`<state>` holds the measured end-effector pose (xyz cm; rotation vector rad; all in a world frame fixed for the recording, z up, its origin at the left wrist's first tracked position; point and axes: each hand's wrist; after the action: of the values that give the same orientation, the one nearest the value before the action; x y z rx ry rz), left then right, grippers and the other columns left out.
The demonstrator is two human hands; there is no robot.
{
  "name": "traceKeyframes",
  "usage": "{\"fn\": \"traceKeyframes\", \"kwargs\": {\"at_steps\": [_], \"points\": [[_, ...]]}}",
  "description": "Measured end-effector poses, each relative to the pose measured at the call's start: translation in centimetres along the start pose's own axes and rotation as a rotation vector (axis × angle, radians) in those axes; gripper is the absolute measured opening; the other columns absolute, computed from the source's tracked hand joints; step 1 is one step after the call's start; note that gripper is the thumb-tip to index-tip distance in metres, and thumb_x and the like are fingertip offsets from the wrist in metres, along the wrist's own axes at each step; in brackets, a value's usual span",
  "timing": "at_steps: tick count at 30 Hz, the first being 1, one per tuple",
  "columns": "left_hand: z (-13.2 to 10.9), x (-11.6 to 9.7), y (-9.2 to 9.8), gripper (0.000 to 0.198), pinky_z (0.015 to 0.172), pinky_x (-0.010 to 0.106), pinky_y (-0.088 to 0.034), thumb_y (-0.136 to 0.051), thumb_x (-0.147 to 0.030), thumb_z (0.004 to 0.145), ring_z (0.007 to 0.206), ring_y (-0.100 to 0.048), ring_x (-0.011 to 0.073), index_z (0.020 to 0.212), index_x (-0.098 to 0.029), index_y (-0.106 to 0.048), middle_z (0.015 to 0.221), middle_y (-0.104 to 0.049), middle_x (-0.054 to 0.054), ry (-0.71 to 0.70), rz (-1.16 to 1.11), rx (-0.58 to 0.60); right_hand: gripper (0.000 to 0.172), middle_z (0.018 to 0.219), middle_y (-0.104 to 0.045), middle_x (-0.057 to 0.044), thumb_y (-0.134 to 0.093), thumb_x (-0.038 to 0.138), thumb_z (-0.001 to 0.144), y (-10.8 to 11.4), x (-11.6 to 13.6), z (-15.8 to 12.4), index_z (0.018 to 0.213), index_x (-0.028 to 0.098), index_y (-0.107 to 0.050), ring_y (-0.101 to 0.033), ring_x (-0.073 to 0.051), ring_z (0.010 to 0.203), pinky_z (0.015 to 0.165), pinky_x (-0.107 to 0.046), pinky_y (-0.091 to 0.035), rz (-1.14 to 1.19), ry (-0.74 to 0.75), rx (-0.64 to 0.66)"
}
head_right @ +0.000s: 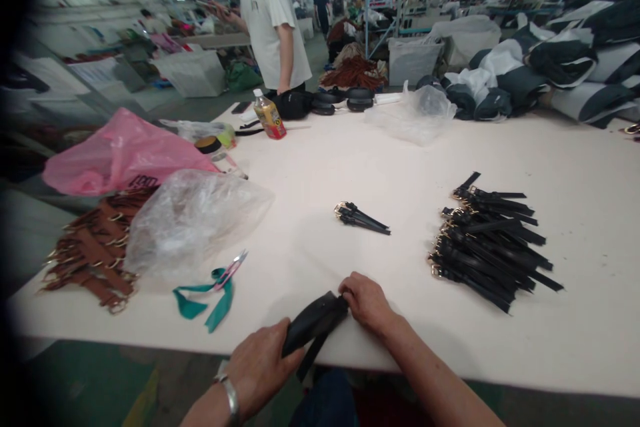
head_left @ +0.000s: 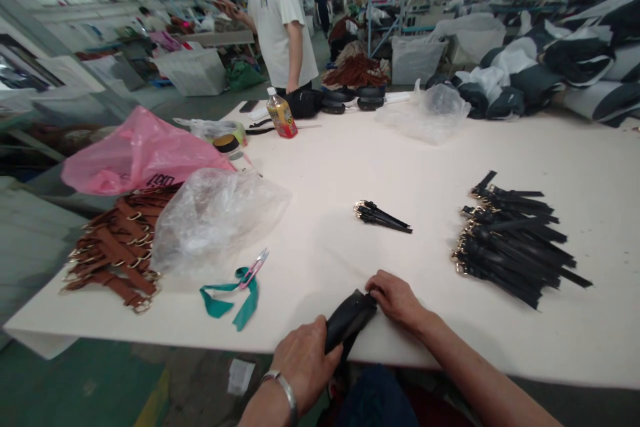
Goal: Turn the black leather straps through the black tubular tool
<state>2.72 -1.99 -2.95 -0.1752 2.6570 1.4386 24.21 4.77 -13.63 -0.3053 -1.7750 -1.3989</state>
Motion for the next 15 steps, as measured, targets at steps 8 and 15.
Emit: {"fn": "traceKeyframes", "kwargs": {"at_steps": [8, 15], "points": [[-0.6, 2.8, 0.4, 0.029, 0.072, 0.032, -0.043, -0.043, -0.041, 0.085, 0.089, -0.062, 0.0255, 0.100, -0.018, -0.053, 0.089, -0.066, 0.009, 0.125, -0.173, -0.115, 0.016, 0.076, -0.057, 0.001, -0.048, 0.019, 0.081, -1.0, 1.7, -1.4, 0.094, 0.022, -0.057, -0.055, -0.014, 0.069, 0.068, -0.026, -0.042, 0.119, -0.180, -0.299], [-1.7, 4.6, -0.3, 0.033, 0.075, 0.034, -0.043, -0.043, -0.040, 0.085, 0.092, -0.062, 0.0272, 0.107, -0.017, -0.051, 0.093, -0.066, 0.010, 0.157, -0.119, -0.066, 0.032, 0.085, -0.065, -0.003, -0.057, 0.037, 0.080, -4.0, 5.9, -3.9, 0.109, 0.024, -0.053, -0.061, -0.022, 0.076, 0.066, -0.033, -0.039, -0.282, -0.146, -0.107]]}}
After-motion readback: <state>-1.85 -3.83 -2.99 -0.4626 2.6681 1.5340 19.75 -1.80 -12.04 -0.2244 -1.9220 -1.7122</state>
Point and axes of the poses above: each hand's wrist, its own z-axis towards the middle knuckle, its own y-axis out of the back of the hand, x = y × z
